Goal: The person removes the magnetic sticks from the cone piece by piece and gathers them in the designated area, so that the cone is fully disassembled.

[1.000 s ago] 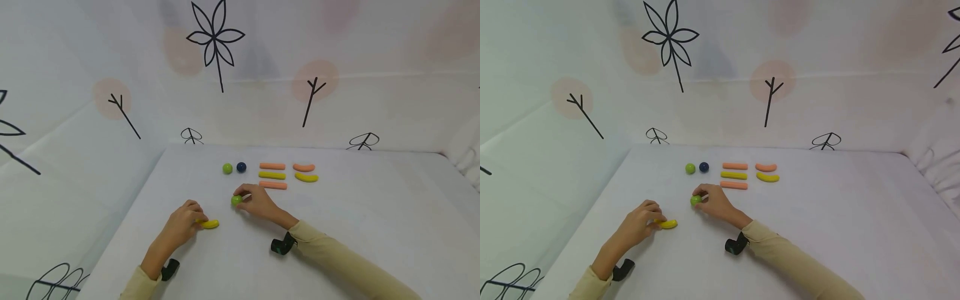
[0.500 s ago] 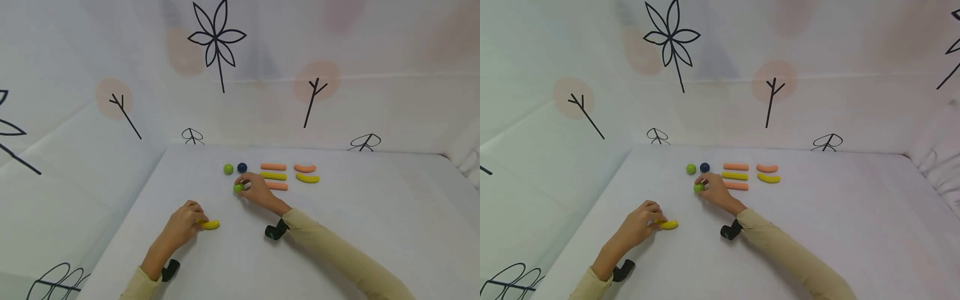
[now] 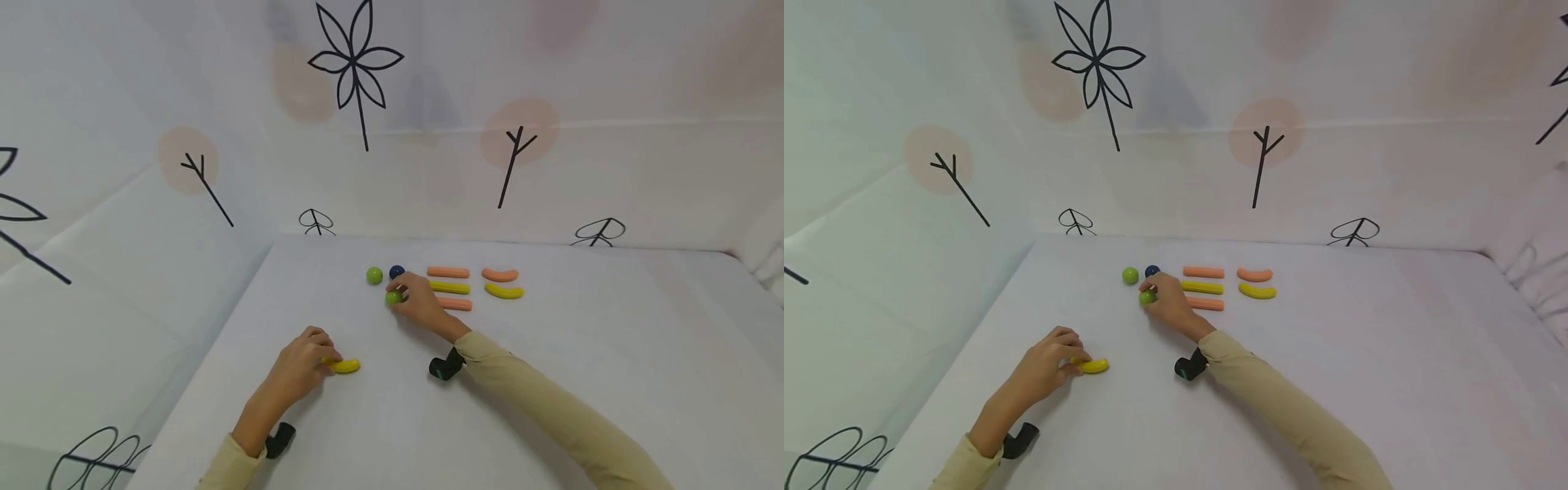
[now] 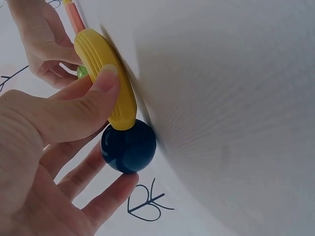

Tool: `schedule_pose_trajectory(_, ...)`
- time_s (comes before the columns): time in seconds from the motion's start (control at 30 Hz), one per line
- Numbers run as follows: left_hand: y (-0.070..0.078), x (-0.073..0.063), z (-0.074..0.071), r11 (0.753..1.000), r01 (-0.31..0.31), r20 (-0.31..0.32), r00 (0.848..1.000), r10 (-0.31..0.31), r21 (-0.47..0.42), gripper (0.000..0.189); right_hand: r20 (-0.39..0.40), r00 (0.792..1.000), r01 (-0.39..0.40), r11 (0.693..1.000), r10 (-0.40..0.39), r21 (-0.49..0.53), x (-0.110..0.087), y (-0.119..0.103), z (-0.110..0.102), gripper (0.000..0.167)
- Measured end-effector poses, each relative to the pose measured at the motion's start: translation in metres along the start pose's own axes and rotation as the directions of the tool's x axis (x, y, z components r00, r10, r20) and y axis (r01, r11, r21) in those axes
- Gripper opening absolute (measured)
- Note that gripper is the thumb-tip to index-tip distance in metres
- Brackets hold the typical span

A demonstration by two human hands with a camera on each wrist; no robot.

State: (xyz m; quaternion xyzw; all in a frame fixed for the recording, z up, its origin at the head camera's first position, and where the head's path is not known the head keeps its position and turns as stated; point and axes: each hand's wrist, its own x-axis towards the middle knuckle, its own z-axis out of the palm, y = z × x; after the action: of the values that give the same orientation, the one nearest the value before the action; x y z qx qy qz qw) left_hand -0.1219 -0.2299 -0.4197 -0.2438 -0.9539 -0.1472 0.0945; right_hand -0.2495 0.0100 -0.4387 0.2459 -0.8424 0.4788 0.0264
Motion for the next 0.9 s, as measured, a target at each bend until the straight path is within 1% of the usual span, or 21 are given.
schedule_pose_trajectory(0.1,-0.0001,0.0004,0.0017,1.0,0.001,-0.002,1.0,-0.001,-0.004,0.022,-0.016,1.0,0.002,1.0,-0.003,-0.013,0.0014,0.0017,0.0003,0.029)
schedule_pose_trajectory(0.27,0.0009,0.0007,0.0032,1.0,0.002,-0.006,1.0,-0.002,-0.005,0.022,-0.028,0.999,-0.016,0.999,0.015,-0.029,0.0035,0.0034,0.0023,0.026)
schedule_pose_trajectory(0.43,0.0023,0.0003,0.0037,1.0,0.005,-0.003,1.0,-0.005,-0.01,0.022,-0.033,0.998,-0.044,0.999,0.045,0.023,0.0035,0.0042,0.0031,0.02)
schedule_pose_trajectory(0.57,0.0031,0.0011,0.0027,1.0,0.006,-0.001,1.0,-0.006,-0.005,0.021,-0.061,0.996,-0.066,0.997,0.068,0.044,0.0041,0.0052,0.0035,0.018)
schedule_pose_trajectory(0.7,0.0035,0.0024,0.0002,1.0,0.001,0.001,1.0,-0.001,0.006,0.021,-0.083,0.994,-0.062,0.998,0.064,0.028,0.0047,0.0046,0.0042,0.02)
schedule_pose_trajectory(0.9,0.0017,0.001,-0.0011,1.0,0.003,0.012,1.0,-0.003,0.002,0.022,-0.072,0.995,-0.067,0.998,0.067,0.004,0.0037,0.0001,0.0044,0.022)
